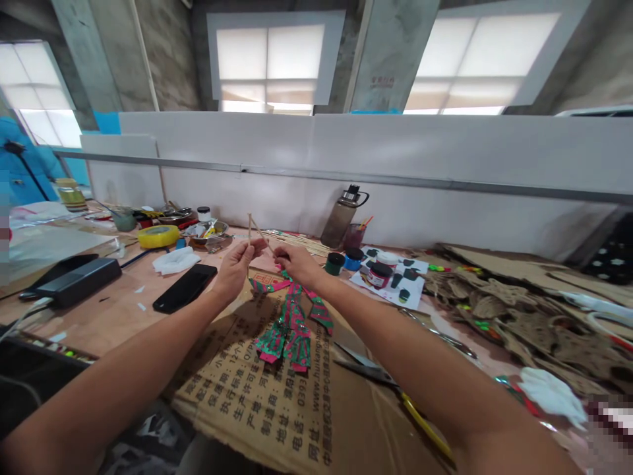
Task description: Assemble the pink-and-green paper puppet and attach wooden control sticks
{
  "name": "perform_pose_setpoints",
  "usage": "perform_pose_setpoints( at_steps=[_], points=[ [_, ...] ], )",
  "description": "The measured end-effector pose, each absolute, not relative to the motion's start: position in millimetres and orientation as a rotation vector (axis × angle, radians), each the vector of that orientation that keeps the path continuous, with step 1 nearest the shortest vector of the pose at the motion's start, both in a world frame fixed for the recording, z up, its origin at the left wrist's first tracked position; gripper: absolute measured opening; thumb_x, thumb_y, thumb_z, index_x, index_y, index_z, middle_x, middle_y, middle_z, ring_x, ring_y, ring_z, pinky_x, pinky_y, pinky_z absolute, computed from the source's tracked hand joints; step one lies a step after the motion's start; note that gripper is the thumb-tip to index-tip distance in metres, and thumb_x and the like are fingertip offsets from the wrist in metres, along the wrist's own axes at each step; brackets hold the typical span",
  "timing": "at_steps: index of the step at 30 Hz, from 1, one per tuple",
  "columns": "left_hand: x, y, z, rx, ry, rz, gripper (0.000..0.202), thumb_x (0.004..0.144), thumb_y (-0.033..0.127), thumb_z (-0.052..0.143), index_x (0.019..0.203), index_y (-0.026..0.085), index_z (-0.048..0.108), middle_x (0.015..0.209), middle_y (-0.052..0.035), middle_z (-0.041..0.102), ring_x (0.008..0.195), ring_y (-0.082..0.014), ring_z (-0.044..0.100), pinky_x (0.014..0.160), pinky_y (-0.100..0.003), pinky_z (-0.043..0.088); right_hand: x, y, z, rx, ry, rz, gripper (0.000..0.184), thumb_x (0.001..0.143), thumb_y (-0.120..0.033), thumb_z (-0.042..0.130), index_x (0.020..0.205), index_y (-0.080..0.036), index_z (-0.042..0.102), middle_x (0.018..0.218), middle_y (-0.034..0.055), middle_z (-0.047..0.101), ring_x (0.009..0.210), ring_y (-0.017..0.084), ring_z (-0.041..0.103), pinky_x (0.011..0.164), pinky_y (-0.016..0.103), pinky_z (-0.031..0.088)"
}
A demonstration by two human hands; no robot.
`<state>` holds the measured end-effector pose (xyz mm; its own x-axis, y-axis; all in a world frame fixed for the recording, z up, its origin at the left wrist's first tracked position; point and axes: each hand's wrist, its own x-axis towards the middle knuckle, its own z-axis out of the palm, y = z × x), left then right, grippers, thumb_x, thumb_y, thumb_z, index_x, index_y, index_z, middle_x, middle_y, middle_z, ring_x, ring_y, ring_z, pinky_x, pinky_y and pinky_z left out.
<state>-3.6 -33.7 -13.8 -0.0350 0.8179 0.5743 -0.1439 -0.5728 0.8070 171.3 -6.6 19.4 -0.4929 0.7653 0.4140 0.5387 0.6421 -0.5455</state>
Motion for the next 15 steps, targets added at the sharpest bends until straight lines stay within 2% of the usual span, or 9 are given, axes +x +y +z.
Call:
perform_pose_setpoints(
  at_steps=[5, 8, 10, 12, 13, 15],
  points=[
    [-4, -41, -5, 1.630, 0.813, 1.680, 0.032, 0.090, 0.038, 0.054, 0.110, 0.016, 0.067, 0.116, -0.0094, 0.070, 0.116, -0.0198, 0.061, 0.108, -0.037, 0.039, 161, -12, 11, -0.965, -2.204, 0.510, 0.013, 0.078, -0.015, 0.048, 0.083, -0.017, 0.060, 0.072, -0.0003, 0.060, 0.066, 0.013, 0.054, 0.065, 0.024, 0.041],
    [-4, -45, 0, 1.732, 0.864, 1.653, 0.023, 0.088, 0.033, 0.056, 0.098, 0.016, 0.069, 0.103, -0.0069, 0.072, 0.107, -0.0198, 0.063, 0.102, -0.035, 0.043, 153, -11, 9, -0.838, -2.316, 0.448, 0.010, 0.078, -0.016, 0.051, 0.079, -0.017, 0.061, 0.081, 0.0010, 0.064, 0.074, 0.013, 0.055, 0.070, 0.023, 0.043],
    [-5, -47, 4, 1.699, 0.864, 1.732, 0.019, 0.088, 0.034, 0.057, 0.087, 0.016, 0.066, 0.087, -0.0040, 0.069, 0.093, -0.0179, 0.065, 0.092, -0.033, 0.048, 155, -2, 11, -0.867, -2.423, 0.382, 0.010, 0.081, -0.022, 0.056, 0.081, -0.017, 0.065, 0.088, 0.0014, 0.067, 0.080, 0.014, 0.058, 0.073, 0.023, 0.044],
    [-7, -47, 9, 1.572, 0.813, 1.872, 0.020, 0.090, 0.038, 0.055, 0.087, 0.018, 0.059, 0.074, 0.0004, 0.060, 0.075, -0.0138, 0.063, 0.079, -0.028, 0.051, 166, 14, 15, -1.150, -2.517, 0.178, 0.020, 0.088, -0.027, 0.054, 0.099, -0.019, 0.068, 0.098, 0.0005, 0.070, 0.087, 0.013, 0.061, 0.078, 0.022, 0.044],
    [-9, -48, 12, 1.487, 0.771, 1.937, 0.020, 0.091, 0.040, 0.054, 0.090, 0.019, 0.055, 0.070, 0.0024, 0.054, 0.066, -0.0113, 0.060, 0.070, -0.025, 0.051, 175, 24, 17, -1.264, -2.495, 0.111, 0.023, 0.091, -0.026, 0.051, 0.105, -0.019, 0.068, 0.102, 0.0028, 0.071, 0.091, 0.014, 0.062, 0.082, 0.023, 0.044],
    [-12, -47, 17, 1.356, 0.713, 2.032, 0.020, 0.093, 0.042, 0.052, 0.095, 0.022, 0.051, 0.067, 0.0048, 0.046, 0.050, -0.0065, 0.045, 0.054, -0.020, 0.045, 194, 43, 17, -1.446, -2.444, 0.006, 0.025, 0.093, -0.020, 0.048, 0.105, -0.013, 0.068, 0.110, 0.0108, 0.069, 0.099, 0.018, 0.061, 0.088, 0.027, 0.043]
  ],
)
